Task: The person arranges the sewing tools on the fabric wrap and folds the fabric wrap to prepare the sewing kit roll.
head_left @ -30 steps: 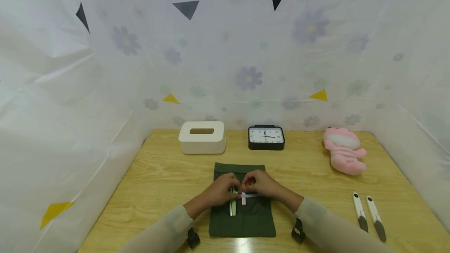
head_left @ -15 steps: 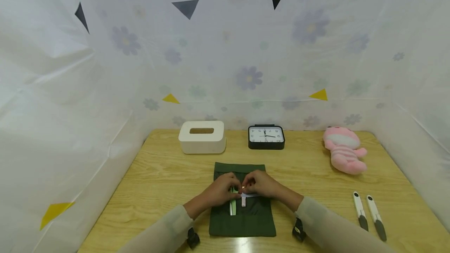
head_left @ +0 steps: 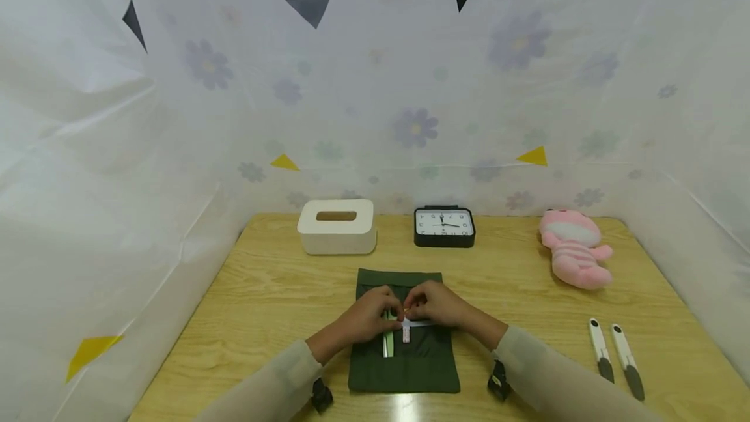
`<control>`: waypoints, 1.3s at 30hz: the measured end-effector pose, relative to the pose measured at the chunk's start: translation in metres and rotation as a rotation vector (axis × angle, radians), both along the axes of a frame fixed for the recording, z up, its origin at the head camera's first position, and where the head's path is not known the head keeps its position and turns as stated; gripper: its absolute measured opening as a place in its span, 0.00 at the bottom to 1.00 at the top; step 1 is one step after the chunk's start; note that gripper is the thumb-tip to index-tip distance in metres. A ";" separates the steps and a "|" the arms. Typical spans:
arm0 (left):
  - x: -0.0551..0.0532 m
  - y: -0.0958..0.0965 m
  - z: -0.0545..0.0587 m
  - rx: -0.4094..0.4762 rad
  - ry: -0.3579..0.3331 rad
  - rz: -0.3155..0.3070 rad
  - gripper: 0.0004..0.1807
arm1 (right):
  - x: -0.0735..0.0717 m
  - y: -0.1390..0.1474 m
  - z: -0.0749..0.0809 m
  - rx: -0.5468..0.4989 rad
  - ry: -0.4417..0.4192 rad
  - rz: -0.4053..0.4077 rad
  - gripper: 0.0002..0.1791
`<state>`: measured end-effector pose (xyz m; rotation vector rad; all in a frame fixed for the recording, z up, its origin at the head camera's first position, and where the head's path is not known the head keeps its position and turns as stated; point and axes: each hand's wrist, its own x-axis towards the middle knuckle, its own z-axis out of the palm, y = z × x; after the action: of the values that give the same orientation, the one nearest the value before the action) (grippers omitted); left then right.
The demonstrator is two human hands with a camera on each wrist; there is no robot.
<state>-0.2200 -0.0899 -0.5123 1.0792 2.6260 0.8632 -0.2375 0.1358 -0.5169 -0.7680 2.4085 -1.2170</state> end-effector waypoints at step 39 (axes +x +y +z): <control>0.002 0.001 0.000 -0.009 0.012 0.008 0.04 | 0.020 0.105 0.029 0.000 0.060 -0.201 0.16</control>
<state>-0.2184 -0.0886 -0.5124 1.0751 2.6435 0.8484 -0.2171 0.2410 -0.4878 -0.5813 2.5858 -1.2850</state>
